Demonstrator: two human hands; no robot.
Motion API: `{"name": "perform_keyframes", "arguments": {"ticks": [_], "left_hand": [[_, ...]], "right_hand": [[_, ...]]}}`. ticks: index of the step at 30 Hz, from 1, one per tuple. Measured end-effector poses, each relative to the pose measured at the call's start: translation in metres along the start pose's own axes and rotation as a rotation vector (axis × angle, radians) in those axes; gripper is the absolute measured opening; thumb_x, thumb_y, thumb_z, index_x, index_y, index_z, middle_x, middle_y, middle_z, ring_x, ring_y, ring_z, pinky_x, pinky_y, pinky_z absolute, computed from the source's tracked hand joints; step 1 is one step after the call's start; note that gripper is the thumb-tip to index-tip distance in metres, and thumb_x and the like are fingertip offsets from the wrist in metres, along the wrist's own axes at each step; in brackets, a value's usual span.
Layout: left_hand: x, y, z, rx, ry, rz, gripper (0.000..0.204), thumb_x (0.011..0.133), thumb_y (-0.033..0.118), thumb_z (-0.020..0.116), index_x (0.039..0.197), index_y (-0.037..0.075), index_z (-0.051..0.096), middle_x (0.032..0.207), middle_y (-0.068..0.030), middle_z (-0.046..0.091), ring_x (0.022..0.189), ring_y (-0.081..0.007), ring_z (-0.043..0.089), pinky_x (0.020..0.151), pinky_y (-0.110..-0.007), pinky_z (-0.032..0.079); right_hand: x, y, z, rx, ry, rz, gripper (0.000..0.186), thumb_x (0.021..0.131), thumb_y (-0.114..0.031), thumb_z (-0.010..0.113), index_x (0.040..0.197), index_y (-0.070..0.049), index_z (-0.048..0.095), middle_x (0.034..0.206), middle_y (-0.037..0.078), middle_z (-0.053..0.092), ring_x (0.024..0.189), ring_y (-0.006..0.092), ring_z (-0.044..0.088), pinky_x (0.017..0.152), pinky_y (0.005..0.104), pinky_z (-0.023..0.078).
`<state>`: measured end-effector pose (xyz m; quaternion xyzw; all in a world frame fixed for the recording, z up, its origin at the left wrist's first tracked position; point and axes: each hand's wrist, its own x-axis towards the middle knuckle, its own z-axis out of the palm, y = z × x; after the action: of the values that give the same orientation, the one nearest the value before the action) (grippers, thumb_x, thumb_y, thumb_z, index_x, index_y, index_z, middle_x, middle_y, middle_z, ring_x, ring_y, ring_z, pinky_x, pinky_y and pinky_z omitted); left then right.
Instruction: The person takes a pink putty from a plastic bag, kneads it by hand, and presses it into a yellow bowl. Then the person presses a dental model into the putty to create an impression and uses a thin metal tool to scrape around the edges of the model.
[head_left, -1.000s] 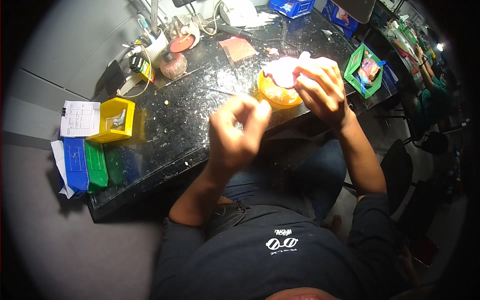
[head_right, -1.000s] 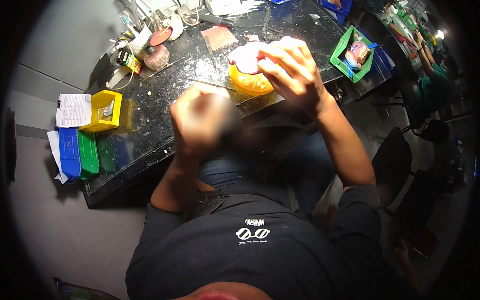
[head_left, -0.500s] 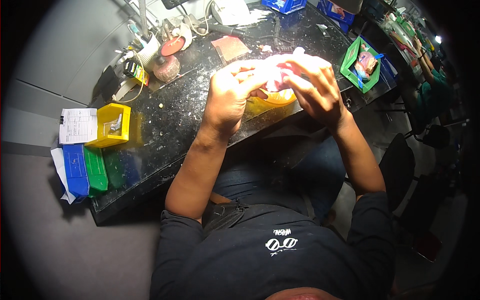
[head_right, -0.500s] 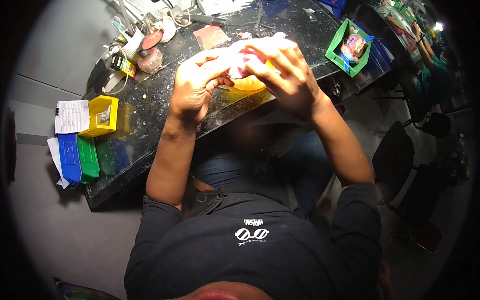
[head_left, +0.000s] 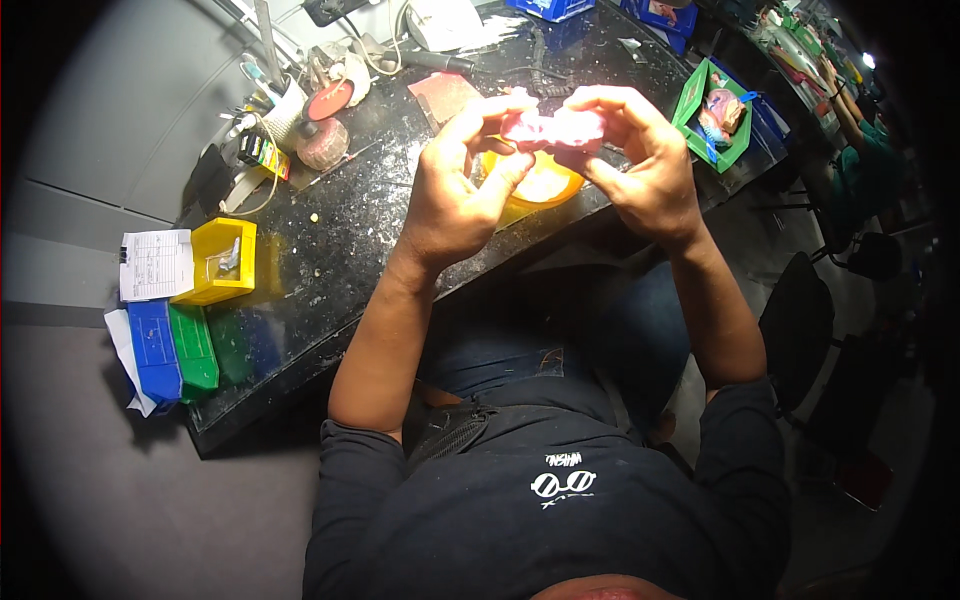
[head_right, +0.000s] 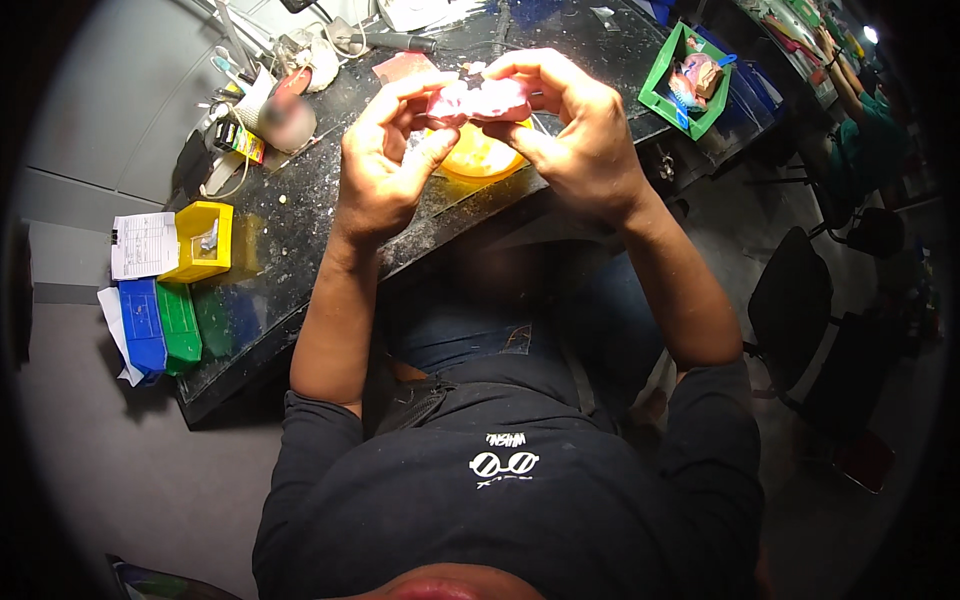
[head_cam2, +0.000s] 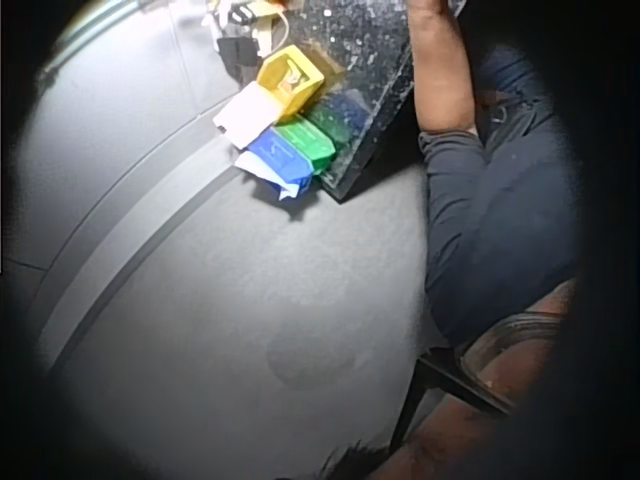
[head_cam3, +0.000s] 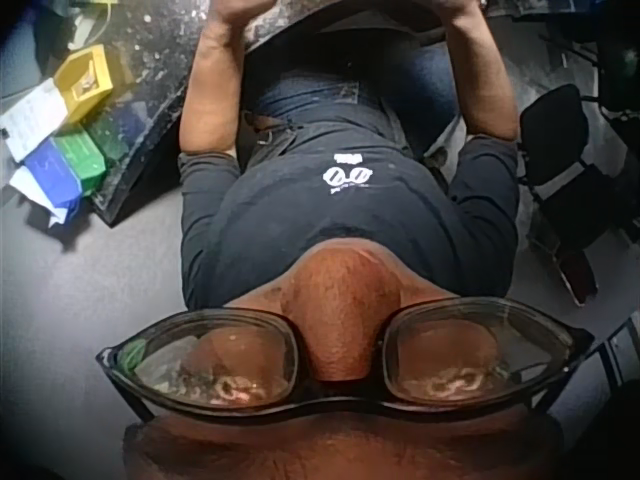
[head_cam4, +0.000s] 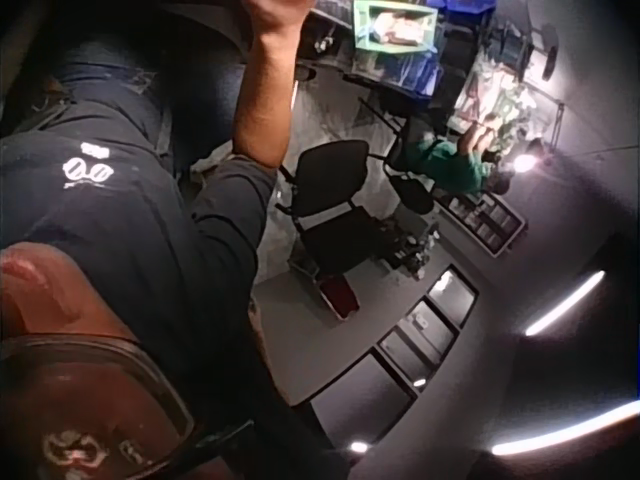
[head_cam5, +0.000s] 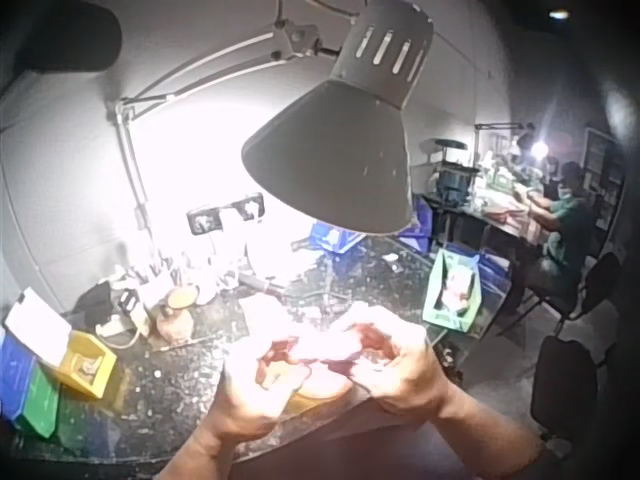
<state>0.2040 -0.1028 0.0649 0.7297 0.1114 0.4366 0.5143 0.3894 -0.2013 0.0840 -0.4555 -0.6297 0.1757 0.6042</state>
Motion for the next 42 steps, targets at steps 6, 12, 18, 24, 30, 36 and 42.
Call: {"name": "perform_keyframes", "arguments": {"ticks": [6,12,18,24,30,36,42], "left_hand": [[-0.007,0.002,-0.009,0.226,-0.028,0.063,0.053,0.083,0.002,0.072,0.133,-0.004,0.055,0.130,-0.0141,0.062,0.122,-0.0217,0.058,0.102,-0.035,0.046],[-0.016,0.006,-0.004,0.328,-0.022,0.050,0.052,0.083,0.004,0.074,0.132,-0.001,0.057,0.128,-0.0119,0.063,0.121,-0.0202,0.058,0.103,-0.035,0.044],[-0.015,0.009,-0.001,0.415,-0.034,0.097,0.052,0.082,0.002,0.074,0.131,0.001,0.059,0.129,-0.0123,0.062,0.121,-0.0214,0.059,0.103,-0.035,0.044],[-0.009,0.010,0.010,0.473,-0.055,0.193,0.048,0.080,-0.004,0.073,0.126,0.002,0.063,0.123,-0.0127,0.066,0.116,-0.0230,0.062,0.102,-0.033,0.046],[-0.013,-0.003,0.020,0.136,0.042,-0.002,0.035,0.086,-0.004,0.071,0.121,-0.001,0.064,0.110,-0.0110,0.071,0.103,-0.0196,0.068,0.093,-0.032,0.053],[-0.007,0.007,0.020,-0.286,0.181,-0.171,0.030,0.089,-0.007,0.069,0.117,-0.008,0.061,0.110,-0.0150,0.070,0.100,-0.0182,0.068,0.093,-0.031,0.054],[-0.001,-0.006,0.014,-0.372,0.168,-0.316,0.021,0.092,0.003,0.069,0.110,-0.007,0.065,0.099,-0.0131,0.072,0.086,-0.0179,0.069,0.081,-0.030,0.055]], "right_hand": [[-0.006,0.002,0.000,-0.367,-0.002,-0.185,0.033,0.080,0.005,0.071,0.112,-0.002,0.066,0.097,0.013,0.070,0.091,0.0212,0.071,0.083,0.0297,0.056],[-0.013,0.008,0.004,-0.482,-0.020,-0.212,0.033,0.083,0.003,0.070,0.115,-0.002,0.065,0.105,0.016,0.070,0.094,0.0319,0.071,0.084,0.0375,0.058],[-0.017,0.009,0.006,-0.477,-0.012,-0.251,0.037,0.081,0.004,0.069,0.118,0.001,0.063,0.107,0.019,0.068,0.095,0.0330,0.070,0.084,0.0378,0.058],[-0.014,-0.008,0.001,-0.396,-0.057,-0.222,0.038,0.083,0.005,0.068,0.120,0.000,0.061,0.105,0.017,0.068,0.094,0.0332,0.070,0.085,0.0366,0.058],[-0.008,-0.018,-0.010,-0.437,-0.090,-0.261,0.056,0.082,-0.004,0.075,0.135,-0.006,0.058,0.126,0.019,0.063,0.115,0.0306,0.064,0.102,0.0401,0.050],[0.002,-0.004,-0.134,-0.807,0.139,0.106,0.054,0.082,-0.014,0.079,0.132,-0.004,0.058,0.130,0.017,0.064,0.121,0.0301,0.061,0.103,0.0390,0.048],[0.003,0.066,-0.237,-1.210,0.008,0.363,0.069,0.073,-0.039,0.087,0.126,-0.003,0.062,0.117,0.021,0.069,0.111,0.0353,0.066,0.093,0.0417,0.051]]}}
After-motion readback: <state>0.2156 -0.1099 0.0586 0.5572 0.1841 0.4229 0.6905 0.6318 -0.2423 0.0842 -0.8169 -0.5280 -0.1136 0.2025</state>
